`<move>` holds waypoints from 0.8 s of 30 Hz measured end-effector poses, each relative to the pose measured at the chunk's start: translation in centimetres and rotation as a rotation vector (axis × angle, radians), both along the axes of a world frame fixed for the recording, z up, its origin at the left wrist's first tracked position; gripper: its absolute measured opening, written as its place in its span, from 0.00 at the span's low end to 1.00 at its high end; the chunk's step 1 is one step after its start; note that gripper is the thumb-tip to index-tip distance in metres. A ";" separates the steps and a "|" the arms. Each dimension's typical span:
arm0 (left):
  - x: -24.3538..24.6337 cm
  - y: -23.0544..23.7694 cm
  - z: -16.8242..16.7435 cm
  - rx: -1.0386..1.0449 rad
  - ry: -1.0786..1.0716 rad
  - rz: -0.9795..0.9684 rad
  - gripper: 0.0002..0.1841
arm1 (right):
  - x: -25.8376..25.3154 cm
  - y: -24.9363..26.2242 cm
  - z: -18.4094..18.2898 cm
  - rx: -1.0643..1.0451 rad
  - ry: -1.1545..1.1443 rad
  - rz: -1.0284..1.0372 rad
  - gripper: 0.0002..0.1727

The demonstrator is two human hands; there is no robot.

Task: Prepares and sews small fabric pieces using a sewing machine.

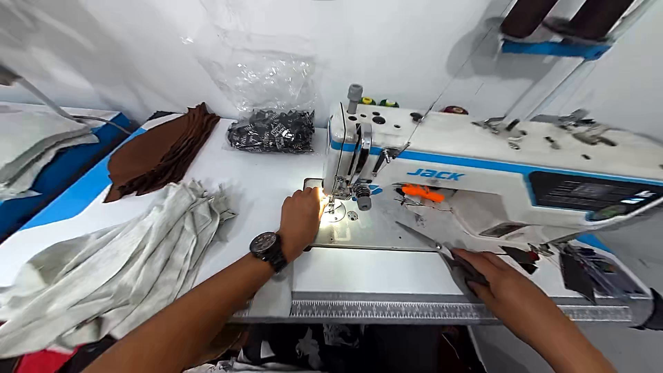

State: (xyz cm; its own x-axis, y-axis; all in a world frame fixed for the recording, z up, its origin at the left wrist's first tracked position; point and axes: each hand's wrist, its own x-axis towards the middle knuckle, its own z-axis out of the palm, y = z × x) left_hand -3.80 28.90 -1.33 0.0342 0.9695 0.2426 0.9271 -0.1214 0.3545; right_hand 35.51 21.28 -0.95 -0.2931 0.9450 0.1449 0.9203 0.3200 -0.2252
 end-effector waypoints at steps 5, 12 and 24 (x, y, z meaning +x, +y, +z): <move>-0.8 -2.9 0.6 -0.028 -0.307 0.054 0.15 | -3.1 -7.0 2.0 -0.214 -0.236 -0.322 0.40; -0.3 -20.1 2.7 -0.232 -1.526 0.110 0.11 | -3.8 -16.3 -4.4 -0.320 0.984 0.049 0.45; 0.9 -27.5 2.1 0.267 -1.329 0.103 0.08 | -20.5 -21.9 -2.9 -0.524 1.041 0.410 0.42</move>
